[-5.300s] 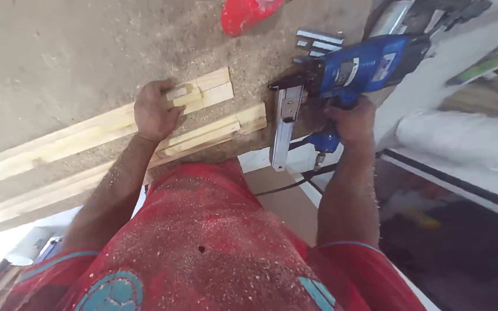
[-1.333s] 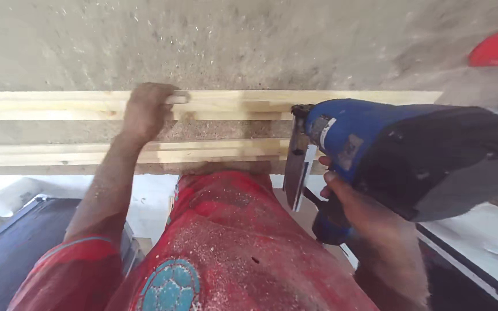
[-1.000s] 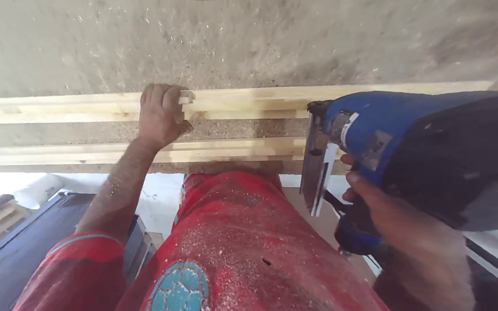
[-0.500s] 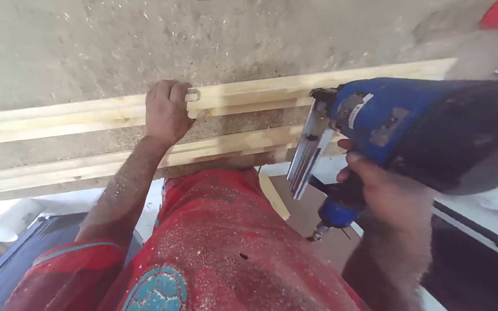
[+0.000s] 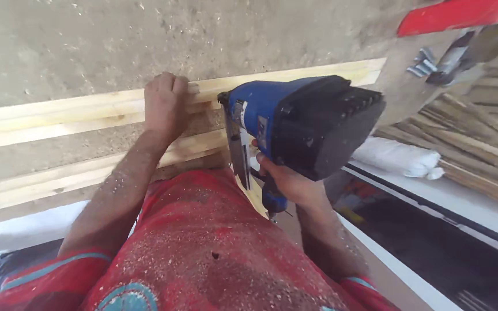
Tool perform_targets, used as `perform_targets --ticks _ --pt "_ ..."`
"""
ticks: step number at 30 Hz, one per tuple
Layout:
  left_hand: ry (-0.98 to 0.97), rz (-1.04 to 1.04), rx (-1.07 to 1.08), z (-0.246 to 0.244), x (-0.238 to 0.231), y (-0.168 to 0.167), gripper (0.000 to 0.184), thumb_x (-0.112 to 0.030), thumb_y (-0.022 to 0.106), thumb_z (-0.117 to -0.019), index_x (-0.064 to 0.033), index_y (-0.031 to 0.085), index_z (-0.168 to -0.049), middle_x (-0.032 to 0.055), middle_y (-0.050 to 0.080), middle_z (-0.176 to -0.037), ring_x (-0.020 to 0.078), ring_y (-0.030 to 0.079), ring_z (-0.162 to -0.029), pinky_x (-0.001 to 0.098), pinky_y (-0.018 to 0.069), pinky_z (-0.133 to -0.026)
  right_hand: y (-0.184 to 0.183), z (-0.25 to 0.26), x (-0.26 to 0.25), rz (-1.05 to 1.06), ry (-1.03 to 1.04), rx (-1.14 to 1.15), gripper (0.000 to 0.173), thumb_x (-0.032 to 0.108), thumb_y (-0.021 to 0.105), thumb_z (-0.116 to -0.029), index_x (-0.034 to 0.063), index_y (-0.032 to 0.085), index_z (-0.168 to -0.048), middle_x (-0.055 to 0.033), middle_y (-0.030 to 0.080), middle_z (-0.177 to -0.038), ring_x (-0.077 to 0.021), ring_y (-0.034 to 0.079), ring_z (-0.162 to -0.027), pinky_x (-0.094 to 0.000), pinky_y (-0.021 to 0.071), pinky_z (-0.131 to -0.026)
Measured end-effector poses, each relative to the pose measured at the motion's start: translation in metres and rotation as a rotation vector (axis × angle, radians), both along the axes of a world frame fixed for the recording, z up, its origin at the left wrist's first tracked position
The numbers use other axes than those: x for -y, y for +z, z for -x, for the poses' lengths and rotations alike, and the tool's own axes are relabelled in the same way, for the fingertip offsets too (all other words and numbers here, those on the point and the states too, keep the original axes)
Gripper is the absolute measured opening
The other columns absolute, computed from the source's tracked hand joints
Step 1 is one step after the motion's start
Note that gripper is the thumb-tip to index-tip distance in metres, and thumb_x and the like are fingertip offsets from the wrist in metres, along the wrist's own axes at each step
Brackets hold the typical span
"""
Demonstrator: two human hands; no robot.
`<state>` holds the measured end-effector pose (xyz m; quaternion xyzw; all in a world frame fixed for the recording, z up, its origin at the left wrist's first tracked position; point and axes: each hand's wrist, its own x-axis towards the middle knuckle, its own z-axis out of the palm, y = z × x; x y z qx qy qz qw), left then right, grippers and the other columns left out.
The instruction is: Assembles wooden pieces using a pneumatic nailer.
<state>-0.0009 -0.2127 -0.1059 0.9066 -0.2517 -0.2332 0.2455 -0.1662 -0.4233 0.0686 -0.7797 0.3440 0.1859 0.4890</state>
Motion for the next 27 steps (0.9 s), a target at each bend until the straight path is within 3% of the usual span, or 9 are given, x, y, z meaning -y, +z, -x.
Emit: perform_targets --ticks 5,8,12,16,19,22,25,27 --pt "-0.034 0.005 0.02 -0.002 0.0 -0.002 0.057 -0.044 0.077 -0.0829 -0.0095 0.064 -0.126 0.0177 0.065 -0.123 0.0377 0.061 -0.119 0.0557 0.0468 -0.104 0.007 -0.011 -0.016 0.108 0.107 -0.026 0.015 0.023 0.071 -0.0948 0.01 0.071 -0.103 0.0039 0.072 -0.082 -0.0062 0.069 -0.07 -0.0285 0.0625 -0.068" --pt "-0.033 0.061 0.018 -0.004 -0.005 -0.003 0.055 -0.053 0.07 -0.0888 -0.0105 0.066 -0.124 0.0144 0.066 -0.12 0.0333 0.063 -0.118 0.0525 0.0485 -0.103 0.014 -0.025 -0.021 0.108 0.143 -0.078 0.02 0.029 0.069 -0.097 0.0114 0.07 -0.107 0.0049 0.072 -0.083 -0.0052 0.068 -0.067 -0.0266 0.0618 -0.065" --pt "-0.118 0.148 0.015 -0.022 -0.028 -0.003 0.026 -0.025 0.058 -0.1023 -0.0107 0.07 -0.12 0.011 0.071 -0.116 0.0299 0.066 -0.116 0.0502 0.0513 -0.102 0.012 -0.027 -0.019 0.073 0.106 -0.107 0.029 0.032 0.07 -0.0959 0.0111 0.069 -0.116 0.0036 0.073 -0.09 -0.0069 0.07 -0.07 -0.0273 0.0628 -0.065" --pt "-0.116 0.017 -0.023 -0.04 -0.111 0.009 0.031 -0.025 0.054 -0.1052 -0.0107 0.067 -0.13 0.0126 0.07 -0.127 0.031 0.061 -0.127 0.0506 0.0426 -0.114 0.006 -0.017 -0.014 0.015 0.108 -0.049 0.032 0.032 0.071 -0.0956 0.0089 0.068 -0.117 0.0037 0.073 -0.094 -0.0061 0.07 -0.073 -0.0272 0.0631 -0.067" --pt "-0.041 -0.07 -0.019 -0.049 -0.188 0.022 0.031 -0.021 0.053 -0.1058 -0.0106 0.065 -0.132 0.0136 0.067 -0.132 0.0329 0.059 -0.13 0.0531 0.0421 -0.115 0.001 -0.008 -0.008 0.037 0.2 0.042 0.036 0.033 0.07 -0.098 0.005 0.068 -0.12 -0.0019 0.074 -0.101 -0.009 0.072 -0.08 -0.0321 0.0638 -0.074" --pt "0.018 -0.064 -0.029 -0.05 -0.228 0.024 0.036 -0.027 0.064 -0.1009 -0.0113 0.065 -0.134 0.0122 0.067 -0.133 0.0308 0.06 -0.129 0.0507 0.0437 -0.114 -0.002 0.002 -0.006 0.061 0.228 0.041 0.036 0.034 0.07 -0.0981 0.0056 0.068 -0.12 -0.0033 0.074 -0.101 -0.0109 0.072 -0.082 -0.0348 0.0639 -0.076" --pt "0.012 -0.187 -0.054 -0.045 -0.221 0.024 0.081 -0.046 0.088 -0.0751 -0.0102 0.056 -0.14 0.0175 0.059 -0.14 0.0379 0.053 -0.134 0.0565 0.0358 -0.118 -0.001 -0.002 -0.01 0.044 0.194 0.02 0.036 0.034 0.07 -0.098 0.0069 0.068 -0.122 -0.0029 0.074 -0.102 -0.0111 0.072 -0.08 -0.0341 0.0638 -0.074" --pt "0.006 -0.256 0.013 -0.039 -0.215 0.018 0.088 -0.047 0.091 -0.0679 -0.0099 0.056 -0.139 0.0201 0.059 -0.137 0.0419 0.053 -0.131 0.059 0.0363 -0.116 0.003 -0.009 -0.019 0.044 0.153 -0.002 0.035 0.034 0.07 -0.0984 0.0074 0.067 -0.122 -0.0001 0.073 -0.101 -0.0075 0.07 -0.077 -0.0299 0.0627 -0.072"
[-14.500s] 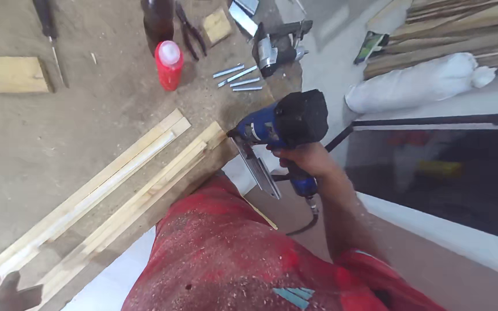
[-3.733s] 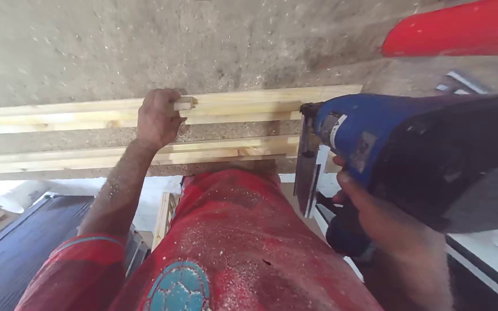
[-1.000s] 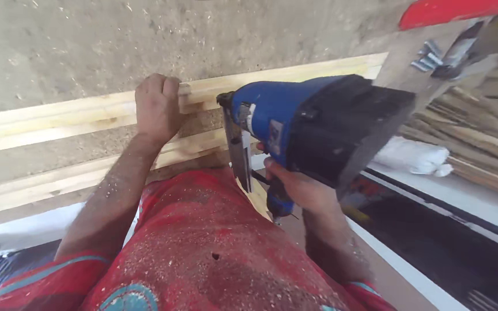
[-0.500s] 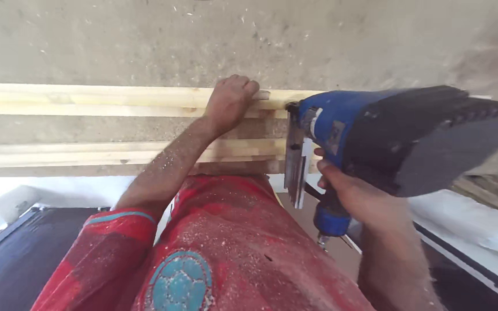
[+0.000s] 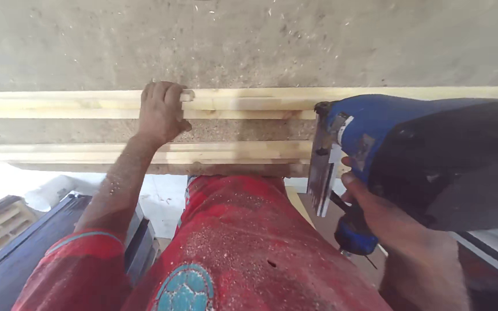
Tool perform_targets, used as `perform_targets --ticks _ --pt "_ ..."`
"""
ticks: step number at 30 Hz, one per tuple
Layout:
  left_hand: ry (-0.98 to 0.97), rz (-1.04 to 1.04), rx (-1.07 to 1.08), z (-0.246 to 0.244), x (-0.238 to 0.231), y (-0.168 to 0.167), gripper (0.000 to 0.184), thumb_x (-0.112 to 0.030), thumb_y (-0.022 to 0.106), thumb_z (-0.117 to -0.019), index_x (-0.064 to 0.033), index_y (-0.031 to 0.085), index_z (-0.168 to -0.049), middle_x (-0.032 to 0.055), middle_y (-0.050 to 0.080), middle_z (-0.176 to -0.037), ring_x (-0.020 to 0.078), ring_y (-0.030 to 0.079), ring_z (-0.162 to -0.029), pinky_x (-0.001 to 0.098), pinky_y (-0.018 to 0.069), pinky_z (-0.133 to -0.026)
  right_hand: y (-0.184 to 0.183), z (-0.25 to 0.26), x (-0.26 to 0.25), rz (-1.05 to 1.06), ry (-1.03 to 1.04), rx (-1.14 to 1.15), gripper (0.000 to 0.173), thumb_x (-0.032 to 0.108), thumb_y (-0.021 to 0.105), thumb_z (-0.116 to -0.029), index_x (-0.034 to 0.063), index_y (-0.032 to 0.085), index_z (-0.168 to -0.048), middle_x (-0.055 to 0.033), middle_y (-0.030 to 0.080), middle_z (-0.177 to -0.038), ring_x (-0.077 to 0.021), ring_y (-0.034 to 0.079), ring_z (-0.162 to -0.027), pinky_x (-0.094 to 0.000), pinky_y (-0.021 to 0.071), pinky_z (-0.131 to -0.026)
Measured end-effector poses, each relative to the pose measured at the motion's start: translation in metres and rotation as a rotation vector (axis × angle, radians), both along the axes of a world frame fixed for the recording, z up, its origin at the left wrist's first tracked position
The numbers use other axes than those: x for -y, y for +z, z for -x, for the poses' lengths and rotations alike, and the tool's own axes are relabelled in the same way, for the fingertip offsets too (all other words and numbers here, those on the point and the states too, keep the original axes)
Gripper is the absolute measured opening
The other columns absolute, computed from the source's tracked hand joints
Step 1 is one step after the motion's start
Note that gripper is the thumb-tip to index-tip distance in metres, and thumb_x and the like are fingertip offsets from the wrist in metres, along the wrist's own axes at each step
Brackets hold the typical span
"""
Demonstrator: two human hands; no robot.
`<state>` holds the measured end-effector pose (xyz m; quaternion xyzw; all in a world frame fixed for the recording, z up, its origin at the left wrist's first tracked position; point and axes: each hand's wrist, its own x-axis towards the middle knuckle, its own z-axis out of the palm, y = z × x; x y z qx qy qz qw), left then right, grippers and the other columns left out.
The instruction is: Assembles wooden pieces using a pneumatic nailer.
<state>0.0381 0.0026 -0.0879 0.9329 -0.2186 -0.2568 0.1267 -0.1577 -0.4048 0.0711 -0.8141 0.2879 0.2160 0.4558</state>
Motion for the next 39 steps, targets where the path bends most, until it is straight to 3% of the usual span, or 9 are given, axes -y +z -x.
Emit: perform_targets --ticks 3,12,15,19,24,27,30,35,39 --pt "0.029 0.039 0.041 0.0 0.002 -0.008 0.078 -0.035 0.092 -0.0681 -0.0083 0.06 -0.134 0.0214 0.062 -0.132 0.0433 0.056 -0.127 0.0601 0.039 -0.113 0.007 -0.011 -0.017 0.032 -0.088 -0.062 0.035 0.035 0.069 -0.0977 0.008 0.067 -0.12 0.0037 0.072 -0.096 -0.0048 0.069 -0.073 -0.027 0.0623 -0.068" --pt "0.029 0.154 -0.018 -0.003 -0.004 -0.007 0.068 -0.03 0.087 -0.076 -0.0063 0.061 -0.134 0.0232 0.061 -0.132 0.0438 0.056 -0.127 0.0625 0.0398 -0.111 0.031 -0.004 -0.104 0.013 -0.25 -0.004 0.018 0.024 0.071 -0.0951 0.0106 0.068 -0.106 0.0077 0.072 -0.086 -0.0049 0.069 -0.073 -0.0279 0.0624 -0.071" --pt "0.016 0.172 0.023 -0.003 -0.005 -0.009 0.052 -0.025 0.075 -0.0853 -0.0064 0.062 -0.132 0.0237 0.063 -0.13 0.0442 0.058 -0.125 0.0621 0.0417 -0.108 0.036 -0.012 -0.144 -0.048 -0.202 -0.003 0.014 0.025 0.069 -0.0958 0.0132 0.069 -0.104 0.0105 0.072 -0.085 -0.0024 0.069 -0.076 -0.0263 0.0622 -0.074" --pt "0.0 0.165 -0.013 -0.007 -0.009 -0.01 0.064 -0.031 0.085 -0.0767 -0.0067 0.061 -0.131 0.0223 0.061 -0.131 0.0431 0.057 -0.125 0.0617 0.04 -0.109 0.018 -0.029 -0.181 -0.048 -0.116 -0.036 0.02 0.027 0.072 -0.0941 0.0104 0.072 -0.105 0.0041 0.074 -0.085 -0.0072 0.072 -0.076 -0.0303 0.0634 -0.075" --pt "-0.028 0.212 0.027 -0.005 -0.011 -0.016 0.06 -0.028 0.082 -0.0777 -0.008 0.061 -0.13 0.0198 0.063 -0.128 0.0407 0.058 -0.125 0.0591 0.0426 -0.107 -0.001 -0.045 -0.21 0.042 -0.042 -0.094 0.025 0.031 0.073 -0.0938 0.0122 0.072 -0.11 0.0027 0.074 -0.083 -0.0087 0.07 -0.071 -0.0313 0.063 -0.069" --pt "-0.046 0.206 0.016 -0.006 -0.012 -0.016 0.054 -0.025 0.079 -0.0797 -0.0093 0.062 -0.128 0.0178 0.064 -0.127 0.039 0.058 -0.124 0.0574 0.0437 -0.107 0.0 -0.041 -0.215 0.149 0.029 -0.113 0.029 0.039 0.069 -0.0946 0.0119 0.072 -0.104 0.0036 0.072 -0.084 -0.0065 0.069 -0.075 -0.032 0.0616 -0.073" --pt "-0.047 0.214 0.007 -0.009 -0.016 -0.016 0.058 -0.039 0.08 -0.0794 -0.012 0.063 -0.128 0.0137 0.065 -0.125 0.0345 0.06 -0.122 0.053 0.0457 -0.105 0.006 -0.052 -0.218 0.101 0.052 -0.096 0.031 0.039 0.069 -0.0961 0.0105 0.071 -0.107 0.0038 0.072 -0.088 -0.0045 0.07 -0.077 -0.0293 0.0621 -0.075" --pt "-0.123 0.384 -0.021 -0.032 -0.043 -0.02 0.027 -0.023 0.054 -0.1041 -0.0126 0.07 -0.123 0.009 0.072 -0.117 0.028 0.067 -0.115 0.049 0.0522 -0.099 0.007 -0.066 -0.215 -0.029 0.01 -0.086 0.03 0.033 0.069 -0.0967 0.0109 0.069 -0.118 0.0057 0.072 -0.092 -0.0033 0.069 -0.071 -0.024 0.0618 -0.066" --pt "-0.129 0.228 -0.056 -0.052 -0.121 -0.002 0.031 -0.022 0.052 -0.1057 -0.0121 0.067 -0.132 0.0101 0.07 -0.129 0.0282 0.062 -0.128 0.0497 0.0428 -0.114 -0.002 -0.055 -0.204 -0.084 0.031 -0.033 0.037 0.035 0.07 -0.0964 0.0088 0.067 -0.122 0.0035 0.073 -0.099 -0.0042 0.07 -0.076 -0.0262 0.0629 -0.071"
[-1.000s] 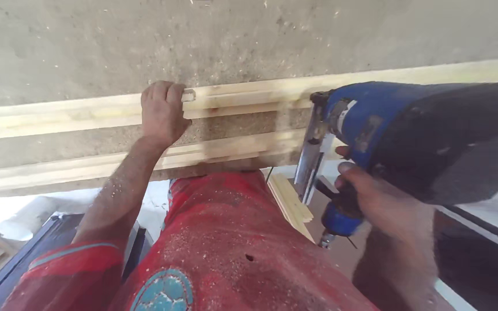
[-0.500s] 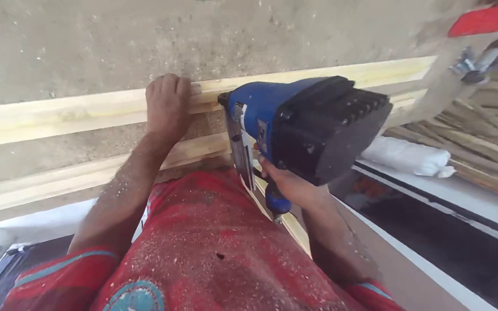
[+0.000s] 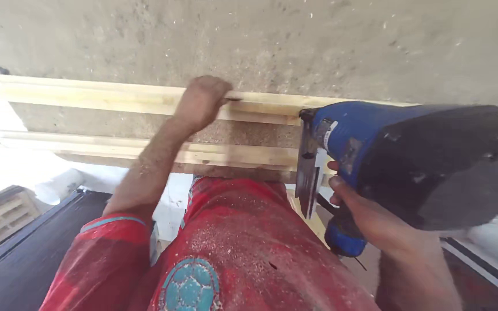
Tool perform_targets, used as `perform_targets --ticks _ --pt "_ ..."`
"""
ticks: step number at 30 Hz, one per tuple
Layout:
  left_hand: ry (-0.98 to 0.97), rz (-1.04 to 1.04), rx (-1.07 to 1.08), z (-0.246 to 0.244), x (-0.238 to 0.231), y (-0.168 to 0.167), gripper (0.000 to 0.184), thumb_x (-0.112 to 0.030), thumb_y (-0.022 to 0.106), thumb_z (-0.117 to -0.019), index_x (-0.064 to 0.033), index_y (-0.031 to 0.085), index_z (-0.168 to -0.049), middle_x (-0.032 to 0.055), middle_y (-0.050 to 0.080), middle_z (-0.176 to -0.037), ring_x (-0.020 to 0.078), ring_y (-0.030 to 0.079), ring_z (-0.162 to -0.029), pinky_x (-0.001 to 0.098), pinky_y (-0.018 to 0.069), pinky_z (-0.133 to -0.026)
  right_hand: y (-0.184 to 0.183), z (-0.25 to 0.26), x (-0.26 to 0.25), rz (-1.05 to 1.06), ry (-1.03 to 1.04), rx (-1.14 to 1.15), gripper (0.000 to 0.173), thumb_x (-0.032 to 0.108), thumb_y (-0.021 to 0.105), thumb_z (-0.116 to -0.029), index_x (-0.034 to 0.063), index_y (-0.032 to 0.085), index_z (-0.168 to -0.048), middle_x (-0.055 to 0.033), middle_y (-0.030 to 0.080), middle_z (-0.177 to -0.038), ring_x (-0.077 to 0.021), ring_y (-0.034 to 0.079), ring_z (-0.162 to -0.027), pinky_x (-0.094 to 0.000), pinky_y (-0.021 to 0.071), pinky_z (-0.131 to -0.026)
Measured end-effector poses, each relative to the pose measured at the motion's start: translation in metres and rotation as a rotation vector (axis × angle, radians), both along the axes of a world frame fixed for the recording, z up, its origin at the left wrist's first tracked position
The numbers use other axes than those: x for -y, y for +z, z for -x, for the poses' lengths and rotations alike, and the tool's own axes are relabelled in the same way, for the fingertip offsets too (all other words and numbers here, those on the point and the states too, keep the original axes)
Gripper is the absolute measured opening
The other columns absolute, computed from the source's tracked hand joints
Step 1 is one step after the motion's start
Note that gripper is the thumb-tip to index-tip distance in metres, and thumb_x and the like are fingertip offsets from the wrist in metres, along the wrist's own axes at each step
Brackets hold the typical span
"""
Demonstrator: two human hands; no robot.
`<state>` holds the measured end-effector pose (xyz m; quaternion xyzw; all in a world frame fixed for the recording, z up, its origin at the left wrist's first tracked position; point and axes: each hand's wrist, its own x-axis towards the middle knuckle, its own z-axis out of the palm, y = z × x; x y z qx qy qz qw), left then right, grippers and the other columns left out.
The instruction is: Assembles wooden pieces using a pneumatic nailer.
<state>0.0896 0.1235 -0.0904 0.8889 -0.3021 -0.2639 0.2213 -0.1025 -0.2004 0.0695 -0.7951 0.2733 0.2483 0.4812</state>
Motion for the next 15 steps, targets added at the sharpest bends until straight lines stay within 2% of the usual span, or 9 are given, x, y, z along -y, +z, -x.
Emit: perform_targets --ticks 3,6,7,9,12,15 --pt "0.057 -0.107 -0.001 -0.007 -0.074 0.012 0.032 -0.02 0.051 -0.1062 -0.0109 0.064 -0.134 0.0132 0.066 -0.134 0.0322 0.059 -0.131 0.0536 0.0414 -0.115 -0.006 0.01 0.006 0.007 0.07 0.071 0.039 0.036 0.07 -0.0976 0.0066 0.066 -0.123 -0.0011 0.073 -0.103 -0.0078 0.07 -0.08 -0.0305 0.0627 -0.074" --pt "0.101 -0.09 0.009 -0.01 -0.115 0.015 0.039 -0.03 0.064 -0.1012 -0.0098 0.063 -0.135 0.0115 0.066 -0.135 0.0302 0.06 -0.13 0.0524 0.0418 -0.115 -0.006 0.011 0.005 0.021 0.061 0.068 0.04 0.036 0.072 -0.0967 0.0068 0.067 -0.123 -0.0035 0.073 -0.104 -0.0113 0.071 -0.081 -0.0346 0.0633 -0.076" --pt "0.11 -0.076 -0.007 -0.009 -0.119 0.013 0.049 -0.035 0.072 -0.096 -0.0091 0.062 -0.136 0.0121 0.065 -0.137 0.0309 0.059 -0.131 0.053 0.0407 -0.116 -0.004 0.007 0.002 0.023 0.045 0.048 0.039 0.036 0.071 -0.097 0.0076 0.067 -0.123 -0.0016 0.073 -0.103 -0.0092 0.071 -0.08 -0.0323 0.063 -0.075" --pt "0.15 -0.046 -0.041 -0.006 -0.117 0.007 0.059 -0.031 0.082 -0.0867 -0.0068 0.061 -0.136 0.0146 0.063 -0.138 0.0339 0.057 -0.132 0.0549 0.04 -0.116 0.005 -0.003 -0.007 0.037 0.009 -0.016 0.037 0.036 0.07 -0.0972 0.009 0.067 -0.122 0.0037 0.071 -0.099 -0.0032 0.069 -0.078 -0.0265 0.0618 -0.074" --pt "0.194 0.016 -0.007 -0.008 -0.119 -0.006 0.046 -0.024 0.079 -0.0884 -0.0078 0.065 -0.129 0.0127 0.067 -0.132 0.0317 0.061 -0.127 0.0525 0.0445 -0.113 0.013 -0.015 -0.021 0.073 -0.066 -0.084 0.035 0.037 0.07 -0.0965 0.0112 0.067 -0.12 0.0053 0.071 -0.094 -0.0035 0.068 -0.072 -0.0259 0.0613 -0.068" --pt "0.164 0.087 0.062 -0.007 -0.129 -0.018 0.044 -0.029 0.077 -0.0897 -0.0082 0.066 -0.127 0.0132 0.068 -0.129 0.0324 0.063 -0.123 0.0528 0.047 -0.109 0.022 -0.015 -0.051 0.077 -0.159 -0.053 0.029 0.031 0.07 -0.0969 0.0108 0.067 -0.119 0.0038 0.073 -0.096 -0.0074 0.069 -0.072 -0.0284 0.0625 -0.067"
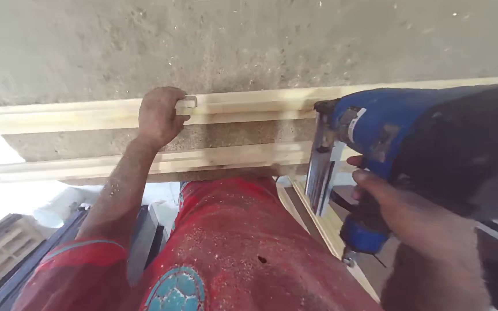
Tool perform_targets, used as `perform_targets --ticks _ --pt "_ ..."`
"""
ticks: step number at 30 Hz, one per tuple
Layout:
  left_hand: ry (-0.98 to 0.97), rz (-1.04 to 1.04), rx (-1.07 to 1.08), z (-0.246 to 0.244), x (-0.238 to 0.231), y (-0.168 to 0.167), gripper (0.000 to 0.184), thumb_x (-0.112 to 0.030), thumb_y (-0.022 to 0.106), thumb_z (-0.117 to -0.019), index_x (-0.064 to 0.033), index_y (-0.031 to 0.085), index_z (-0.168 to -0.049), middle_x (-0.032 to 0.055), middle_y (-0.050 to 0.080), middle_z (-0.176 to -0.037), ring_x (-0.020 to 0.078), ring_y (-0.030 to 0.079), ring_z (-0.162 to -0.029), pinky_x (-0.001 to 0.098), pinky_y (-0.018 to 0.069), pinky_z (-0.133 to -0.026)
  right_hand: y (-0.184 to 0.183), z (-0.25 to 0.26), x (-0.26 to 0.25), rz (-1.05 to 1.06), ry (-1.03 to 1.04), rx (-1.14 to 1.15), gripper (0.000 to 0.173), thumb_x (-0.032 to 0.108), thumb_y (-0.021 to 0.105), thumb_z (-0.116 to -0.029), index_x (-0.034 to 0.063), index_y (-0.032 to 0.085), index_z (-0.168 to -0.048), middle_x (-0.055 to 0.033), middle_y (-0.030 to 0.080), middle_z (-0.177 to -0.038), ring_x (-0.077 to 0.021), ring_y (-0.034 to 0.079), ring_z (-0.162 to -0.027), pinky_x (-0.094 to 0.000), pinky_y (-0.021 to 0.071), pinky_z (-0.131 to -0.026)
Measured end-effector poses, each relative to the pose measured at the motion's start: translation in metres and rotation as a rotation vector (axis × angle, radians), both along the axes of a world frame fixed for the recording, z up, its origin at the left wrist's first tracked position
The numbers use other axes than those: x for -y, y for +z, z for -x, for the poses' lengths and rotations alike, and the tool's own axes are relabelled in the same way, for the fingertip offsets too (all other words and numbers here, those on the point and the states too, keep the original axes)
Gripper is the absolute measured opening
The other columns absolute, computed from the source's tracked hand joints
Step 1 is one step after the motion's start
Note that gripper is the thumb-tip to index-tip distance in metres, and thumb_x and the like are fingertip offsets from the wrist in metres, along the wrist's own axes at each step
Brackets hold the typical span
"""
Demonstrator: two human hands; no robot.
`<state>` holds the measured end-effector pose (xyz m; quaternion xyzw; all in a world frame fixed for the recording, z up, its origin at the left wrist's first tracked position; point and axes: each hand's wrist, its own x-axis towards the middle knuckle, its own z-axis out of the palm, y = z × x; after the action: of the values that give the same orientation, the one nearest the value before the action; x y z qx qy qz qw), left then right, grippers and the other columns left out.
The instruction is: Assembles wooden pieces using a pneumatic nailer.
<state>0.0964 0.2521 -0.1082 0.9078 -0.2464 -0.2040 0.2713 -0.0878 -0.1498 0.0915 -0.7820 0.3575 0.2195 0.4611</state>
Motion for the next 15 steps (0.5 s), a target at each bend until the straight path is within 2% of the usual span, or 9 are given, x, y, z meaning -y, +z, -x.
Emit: perform_targets --ticks 3,6,10,13,15 --pt "0.021 0.005 -0.023 -0.001 -0.001 0.0 0.047 -0.031 0.076 -0.0892 -0.0065 0.064 -0.128 0.017 0.068 -0.127 0.0368 0.064 -0.12 0.056 0.0492 -0.105 0.014 -0.003 -0.051 0.018 -0.08 0.036 0.022 0.024 0.072 -0.0948 0.009 0.068 -0.111 0.0034 0.074 -0.092 -0.0093 0.071 -0.073 -0.0308 0.0635 -0.069" --pt "0.059 -0.041 -0.088 -0.003 0.003 0.007 0.053 -0.037 0.076 -0.0886 -0.0069 0.062 -0.13 0.0186 0.068 -0.126 0.0387 0.064 -0.121 0.057 0.0485 -0.105 0.018 -0.009 -0.097 -0.051 -0.087 0.057 0.019 0.021 0.072 -0.094 0.0093 0.069 -0.108 0.0032 0.074 -0.088 -0.0094 0.07 -0.071 -0.0303 0.063 -0.068" --pt "0.029 -0.034 -0.132 -0.004 -0.001 0.006 0.053 -0.034 0.074 -0.0899 -0.0069 0.059 -0.132 0.0212 0.066 -0.128 0.041 0.061 -0.123 0.0579 0.0466 -0.105 0.007 -0.024 -0.149 -0.102 -0.011 0.048 0.02 0.024 0.072 -0.0947 0.0088 0.071 -0.108 0.002 0.075 -0.09 -0.0085 0.07 -0.073 -0.0295 0.063 -0.071" --pt "0.016 -0.038 -0.13 -0.006 -0.004 0.003 0.054 -0.037 0.073 -0.0904 -0.0089 0.058 -0.134 0.0191 0.067 -0.125 0.0393 0.062 -0.121 0.0556 0.0466 -0.106 -0.007 -0.028 -0.174 -0.033 0.057 -0.005 0.023 0.031 0.073 -0.0943 0.0097 0.073 -0.104 0.002 0.074 -0.085 -0.0093 0.071 -0.075 -0.0323 0.063 -0.073" --pt "0.011 -0.027 -0.129 -0.007 -0.005 0.003 0.054 -0.038 0.073 -0.0901 -0.0096 0.059 -0.134 0.0201 0.067 -0.122 0.0406 0.063 -0.118 0.0566 0.0483 -0.103 -0.014 -0.032 -0.185 0.029 0.122 -0.055 0.026 0.036 0.073 -0.0945 0.0115 0.072 -0.104 0.0041 0.073 -0.084 -0.0064 0.071 -0.076 -0.0301 0.0629 -0.075"
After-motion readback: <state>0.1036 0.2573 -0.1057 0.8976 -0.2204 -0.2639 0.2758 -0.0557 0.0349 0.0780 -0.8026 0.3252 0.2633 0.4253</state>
